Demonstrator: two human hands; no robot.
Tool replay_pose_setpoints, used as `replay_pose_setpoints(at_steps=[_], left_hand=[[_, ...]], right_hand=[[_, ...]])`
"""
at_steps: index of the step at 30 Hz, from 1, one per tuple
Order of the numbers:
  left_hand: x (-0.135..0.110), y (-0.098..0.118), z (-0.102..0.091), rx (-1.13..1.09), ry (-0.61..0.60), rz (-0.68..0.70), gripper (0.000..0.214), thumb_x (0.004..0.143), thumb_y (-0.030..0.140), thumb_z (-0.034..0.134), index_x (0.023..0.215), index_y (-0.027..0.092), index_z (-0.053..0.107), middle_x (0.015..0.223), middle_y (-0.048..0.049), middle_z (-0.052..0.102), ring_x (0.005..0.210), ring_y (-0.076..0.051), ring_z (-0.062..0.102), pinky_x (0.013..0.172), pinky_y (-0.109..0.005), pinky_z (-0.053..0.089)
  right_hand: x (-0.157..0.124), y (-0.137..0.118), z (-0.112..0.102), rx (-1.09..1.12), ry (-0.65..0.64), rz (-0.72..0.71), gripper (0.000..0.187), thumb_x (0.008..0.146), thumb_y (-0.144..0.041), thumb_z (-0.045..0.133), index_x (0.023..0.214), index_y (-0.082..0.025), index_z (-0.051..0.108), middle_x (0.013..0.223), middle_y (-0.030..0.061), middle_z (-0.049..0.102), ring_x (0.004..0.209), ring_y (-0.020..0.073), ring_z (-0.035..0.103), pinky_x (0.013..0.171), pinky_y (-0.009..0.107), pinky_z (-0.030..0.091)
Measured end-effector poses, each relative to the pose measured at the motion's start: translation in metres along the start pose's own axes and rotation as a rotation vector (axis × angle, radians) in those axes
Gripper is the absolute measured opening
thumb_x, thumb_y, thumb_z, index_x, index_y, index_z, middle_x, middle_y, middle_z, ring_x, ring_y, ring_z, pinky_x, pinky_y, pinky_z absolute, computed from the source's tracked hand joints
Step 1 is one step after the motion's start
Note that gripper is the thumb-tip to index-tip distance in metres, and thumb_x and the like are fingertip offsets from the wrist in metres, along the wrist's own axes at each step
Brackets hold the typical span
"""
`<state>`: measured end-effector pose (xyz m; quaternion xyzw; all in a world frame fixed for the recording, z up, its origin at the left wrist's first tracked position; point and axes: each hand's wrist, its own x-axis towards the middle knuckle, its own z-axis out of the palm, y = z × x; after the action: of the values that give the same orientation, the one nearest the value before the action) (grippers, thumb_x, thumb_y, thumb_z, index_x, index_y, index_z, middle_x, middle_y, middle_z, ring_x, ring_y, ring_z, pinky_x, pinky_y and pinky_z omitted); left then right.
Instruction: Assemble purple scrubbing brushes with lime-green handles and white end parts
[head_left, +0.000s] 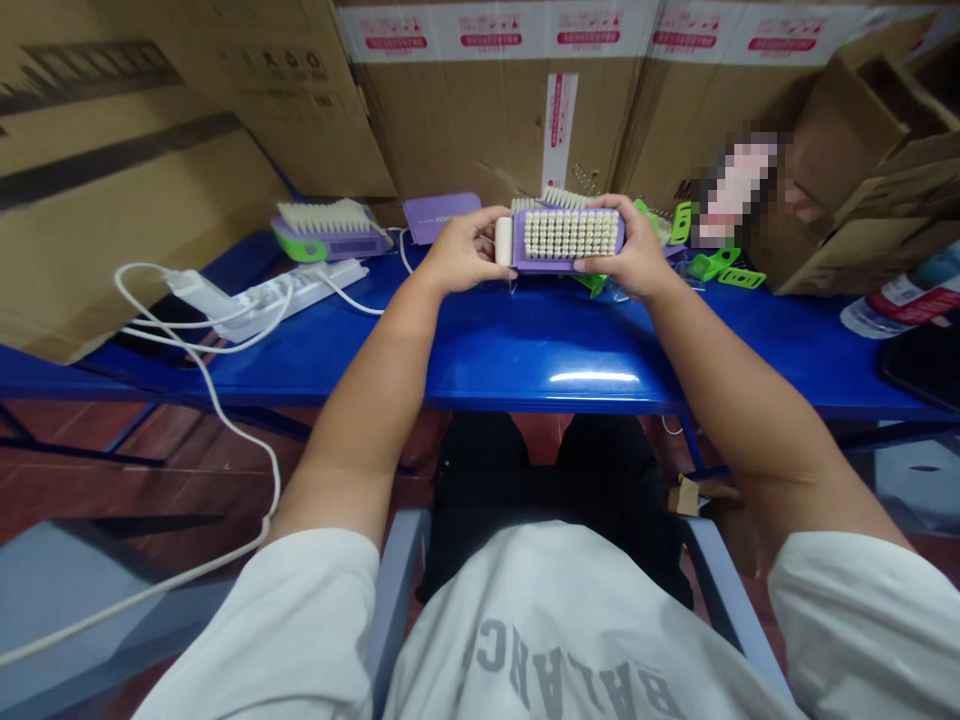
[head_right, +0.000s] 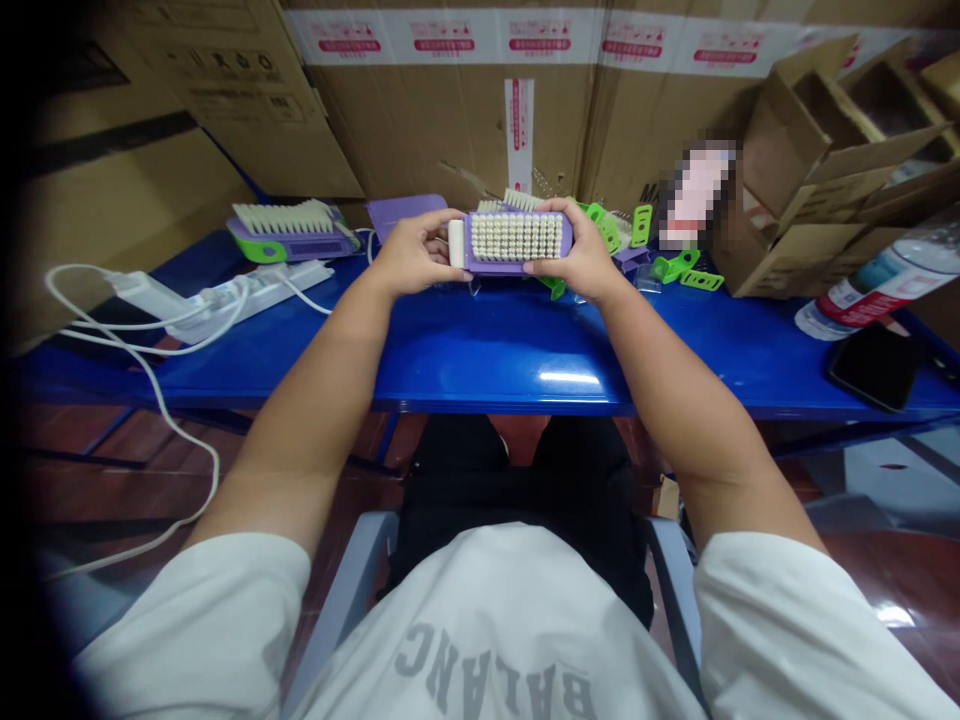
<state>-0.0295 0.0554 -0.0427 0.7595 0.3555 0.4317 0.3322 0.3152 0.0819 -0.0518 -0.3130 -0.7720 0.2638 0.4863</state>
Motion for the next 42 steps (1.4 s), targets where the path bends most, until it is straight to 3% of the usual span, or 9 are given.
replay_pose_setpoints(at_steps=[9, 17, 27, 42], left_hand=[[-0.002, 0.003, 0.001, -0.012, -0.006, 0.006, 0.105, 0.06, 0.021, 0.113, 0.157, 0.022, 0.071, 0.131, -0.0126, 0.084, 0.139, -0.044, 0.082, 0.123, -0.063, 0.068], [-0.003, 0.005, 0.0, -0.027, -0.011, 0.0, 0.109, 0.059, 0.018, 0.111, 0.16, 0.02, 0.07, 0.136, -0.0143, 0.085, 0.134, -0.042, 0.084, 0.12, -0.06, 0.07], [-0.004, 0.012, 0.002, -0.039, 0.001, -0.013, 0.105, 0.061, 0.014, 0.113, 0.157, 0.022, 0.072, 0.135, -0.0128, 0.084, 0.146, -0.044, 0.078, 0.127, -0.065, 0.065], [-0.003, 0.007, -0.001, -0.04, -0.027, -0.019, 0.106, 0.059, 0.013, 0.113, 0.157, 0.021, 0.073, 0.132, -0.0127, 0.084, 0.14, -0.043, 0.081, 0.125, -0.064, 0.067]], right_hand=[[-0.001, -0.002, 0.0, -0.022, 0.003, 0.004, 0.122, 0.038, -0.098, 0.107, 0.136, -0.034, 0.072, 0.142, 0.0052, 0.073, 0.146, 0.0475, 0.07, 0.135, 0.079, 0.053], [0.0, 0.001, 0.0, -0.007, 0.014, 0.003, 0.125, 0.032, -0.093, 0.112, 0.135, -0.034, 0.072, 0.138, 0.0042, 0.075, 0.139, 0.0456, 0.074, 0.134, 0.077, 0.057], [-0.001, 0.001, 0.0, 0.002, -0.003, 0.003, 0.122, 0.038, -0.092, 0.112, 0.137, -0.034, 0.072, 0.144, 0.0053, 0.074, 0.148, 0.0481, 0.071, 0.135, 0.078, 0.054], [0.003, 0.015, 0.001, 0.03, -0.016, 0.006, 0.122, 0.039, -0.084, 0.115, 0.14, -0.034, 0.07, 0.146, 0.0064, 0.073, 0.146, 0.049, 0.072, 0.133, 0.081, 0.056]])
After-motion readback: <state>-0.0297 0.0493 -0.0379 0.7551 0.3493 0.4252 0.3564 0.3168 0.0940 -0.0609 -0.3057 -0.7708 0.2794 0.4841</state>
